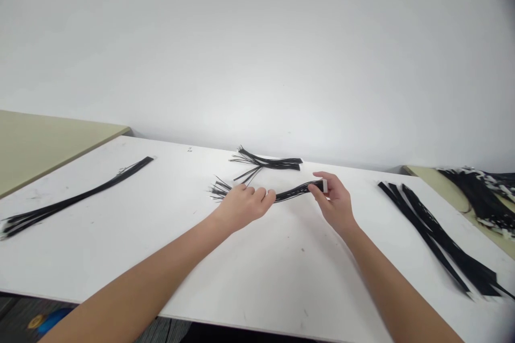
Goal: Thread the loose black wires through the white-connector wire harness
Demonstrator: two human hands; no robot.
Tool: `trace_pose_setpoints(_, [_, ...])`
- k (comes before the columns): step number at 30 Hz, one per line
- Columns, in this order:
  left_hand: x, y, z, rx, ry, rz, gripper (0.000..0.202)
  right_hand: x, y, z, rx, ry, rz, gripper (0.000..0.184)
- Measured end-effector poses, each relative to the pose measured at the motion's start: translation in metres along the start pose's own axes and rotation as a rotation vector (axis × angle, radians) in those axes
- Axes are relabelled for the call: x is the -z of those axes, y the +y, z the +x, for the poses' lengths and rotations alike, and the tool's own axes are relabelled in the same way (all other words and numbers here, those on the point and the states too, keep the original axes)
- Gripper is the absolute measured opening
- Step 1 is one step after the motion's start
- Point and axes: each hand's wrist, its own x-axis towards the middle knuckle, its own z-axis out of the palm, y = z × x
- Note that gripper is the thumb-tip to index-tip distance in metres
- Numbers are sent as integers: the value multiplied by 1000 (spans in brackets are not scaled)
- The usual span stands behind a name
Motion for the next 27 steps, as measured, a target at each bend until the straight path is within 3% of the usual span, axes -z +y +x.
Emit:
trace_pose_setpoints(8, [3,-1,1,114,-276,-60,23,-6,3,-4,348,173,-271,21])
trace_pose_setpoints(13, [3,-5,1,264,-390,-91,10,-5,5,-5,601,205,-229,25])
trace_pose_setpoints(16, [3,-8,1,333,-420,-110,16,-4,3,-7,695,200,-181,31])
trace_pose_setpoints(20, [6,-12,0,421,-419,-120,24,-4,-2,-8,658,198,-124,33])
trace_pose_setpoints(27, [9,-15,-1,473,-383,-139,21,-6,-8,-13,468,226,-60,8])
